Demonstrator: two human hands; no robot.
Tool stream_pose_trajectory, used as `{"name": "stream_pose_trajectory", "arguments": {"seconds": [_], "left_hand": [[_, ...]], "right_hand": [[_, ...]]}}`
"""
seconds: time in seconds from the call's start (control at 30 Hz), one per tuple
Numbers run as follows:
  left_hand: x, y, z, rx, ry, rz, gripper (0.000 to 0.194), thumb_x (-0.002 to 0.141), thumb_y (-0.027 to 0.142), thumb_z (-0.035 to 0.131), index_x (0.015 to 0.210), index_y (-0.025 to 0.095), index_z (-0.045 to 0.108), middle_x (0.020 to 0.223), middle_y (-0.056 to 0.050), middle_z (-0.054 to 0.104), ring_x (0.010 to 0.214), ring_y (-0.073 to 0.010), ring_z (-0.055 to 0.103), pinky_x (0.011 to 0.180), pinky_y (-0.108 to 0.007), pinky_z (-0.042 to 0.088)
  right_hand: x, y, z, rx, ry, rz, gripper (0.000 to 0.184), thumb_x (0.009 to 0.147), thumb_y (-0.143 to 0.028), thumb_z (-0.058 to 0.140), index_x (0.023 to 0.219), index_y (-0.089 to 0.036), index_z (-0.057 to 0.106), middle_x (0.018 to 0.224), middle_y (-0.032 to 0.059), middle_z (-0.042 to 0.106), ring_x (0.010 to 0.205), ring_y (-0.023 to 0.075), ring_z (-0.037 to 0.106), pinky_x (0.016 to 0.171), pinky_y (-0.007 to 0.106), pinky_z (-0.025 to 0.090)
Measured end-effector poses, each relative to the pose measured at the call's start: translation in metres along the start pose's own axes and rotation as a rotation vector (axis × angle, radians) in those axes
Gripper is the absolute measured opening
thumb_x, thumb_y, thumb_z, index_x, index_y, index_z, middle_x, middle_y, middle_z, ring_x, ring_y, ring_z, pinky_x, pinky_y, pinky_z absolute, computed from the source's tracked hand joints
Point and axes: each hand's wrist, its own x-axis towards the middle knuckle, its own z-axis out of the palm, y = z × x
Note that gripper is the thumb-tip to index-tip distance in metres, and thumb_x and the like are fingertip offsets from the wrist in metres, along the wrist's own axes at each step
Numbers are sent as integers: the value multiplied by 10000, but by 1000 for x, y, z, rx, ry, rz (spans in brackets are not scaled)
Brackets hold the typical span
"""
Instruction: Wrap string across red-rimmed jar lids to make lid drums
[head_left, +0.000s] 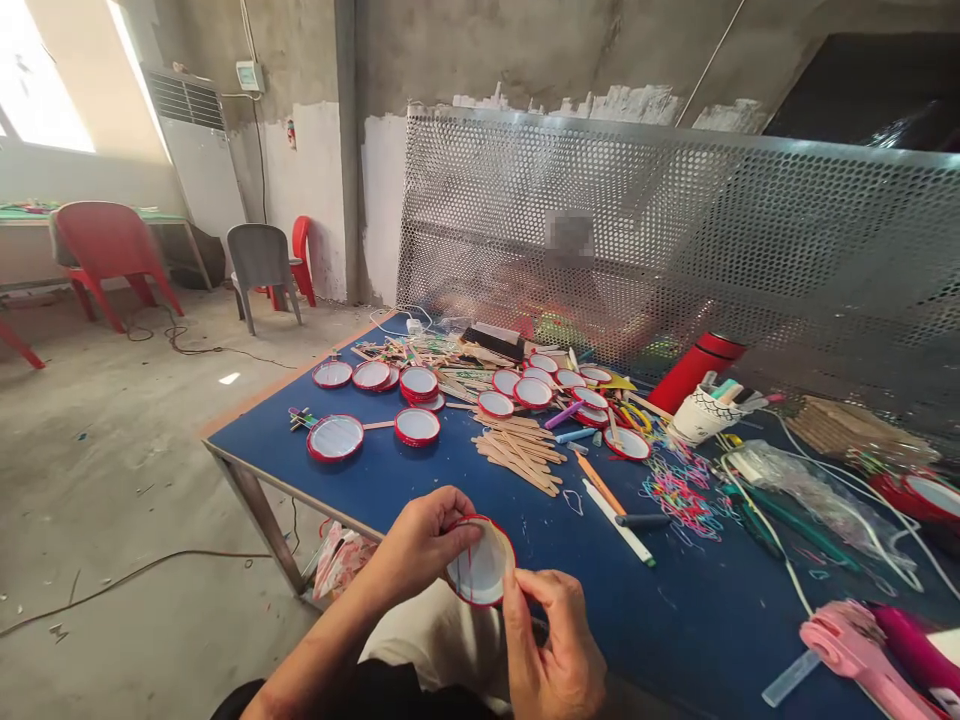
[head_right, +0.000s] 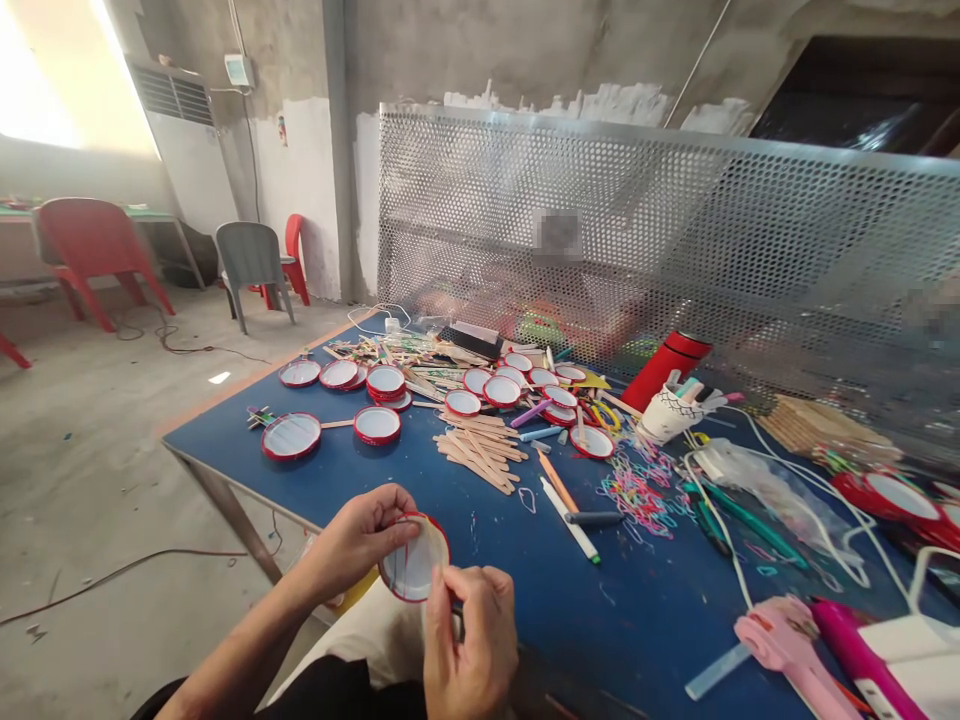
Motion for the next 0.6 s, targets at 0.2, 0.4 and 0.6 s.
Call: {"name": "stream_pose_trajectory", "arguments": {"seconds": [0.2,0.4,0.6], "left_hand": [[-1,3,1,106,46,9,160,795,331,621,792,188,549,612,73,461,582,-114,396,528,-222,298],[-3,6,4,299,65,69,58,800,241,592,777,198,562,629,69,505,603,-117,431,564,-220,324],[-3,6,5,360,70,95,46,807,203,559,768,206,535,603,80,490,582,-112,434,558,-220,314]], "right_hand": [[-10,-10,2,4,-79,-89,146,926,-116,558,931,-237,639,671,-7,641,584,150,586,663,319,453],[-1,-14,-1,-6,-98,-68,144,954,-166,563,1023,-236,669,743,17,711,617,160,643,651,296,499],[11,-16,4,44,-132,-43,154,944,-159,579,1028,-218,693,836,24,761,708,156,721,700,240,552]]}}
